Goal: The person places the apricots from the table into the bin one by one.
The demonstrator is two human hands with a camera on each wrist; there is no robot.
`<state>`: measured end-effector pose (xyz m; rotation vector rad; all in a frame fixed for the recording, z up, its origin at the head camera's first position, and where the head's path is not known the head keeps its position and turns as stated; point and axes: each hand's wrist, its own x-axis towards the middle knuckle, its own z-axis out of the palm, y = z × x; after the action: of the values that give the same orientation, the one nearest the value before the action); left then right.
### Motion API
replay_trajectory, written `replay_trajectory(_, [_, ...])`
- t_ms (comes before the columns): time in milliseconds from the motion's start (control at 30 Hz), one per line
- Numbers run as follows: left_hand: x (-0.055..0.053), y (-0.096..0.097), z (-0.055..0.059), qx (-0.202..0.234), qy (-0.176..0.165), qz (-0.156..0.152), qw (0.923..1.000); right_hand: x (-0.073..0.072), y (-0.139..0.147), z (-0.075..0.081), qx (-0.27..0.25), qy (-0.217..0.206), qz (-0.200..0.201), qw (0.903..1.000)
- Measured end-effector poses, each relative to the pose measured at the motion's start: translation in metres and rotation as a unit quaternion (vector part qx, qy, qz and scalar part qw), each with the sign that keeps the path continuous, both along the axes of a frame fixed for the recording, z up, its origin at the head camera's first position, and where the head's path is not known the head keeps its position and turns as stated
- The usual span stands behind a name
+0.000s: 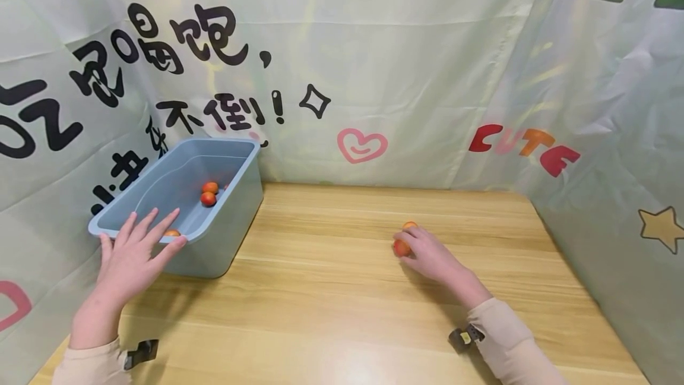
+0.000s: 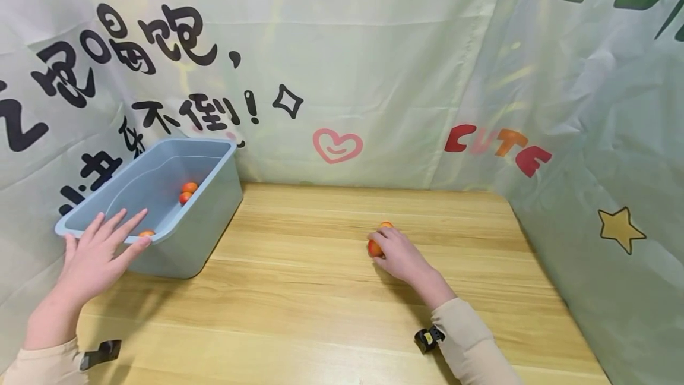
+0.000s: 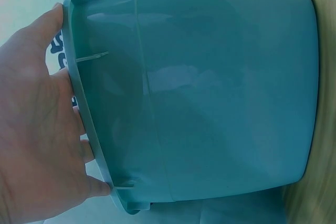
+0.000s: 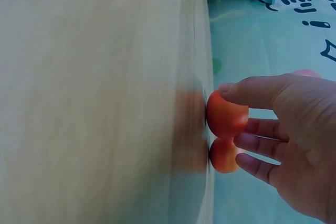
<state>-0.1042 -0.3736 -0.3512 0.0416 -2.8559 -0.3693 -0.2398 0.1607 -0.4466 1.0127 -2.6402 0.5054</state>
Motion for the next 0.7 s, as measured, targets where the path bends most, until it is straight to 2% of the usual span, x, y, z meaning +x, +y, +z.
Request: replay_trajectory(700, [-0.0006, -0.0011, -0.0008, -0.001, 0.001, -0.001, 1.0000, -0.0008, -0.0082, 0.0020, 0.010, 0.004, -0.009, 0.9999])
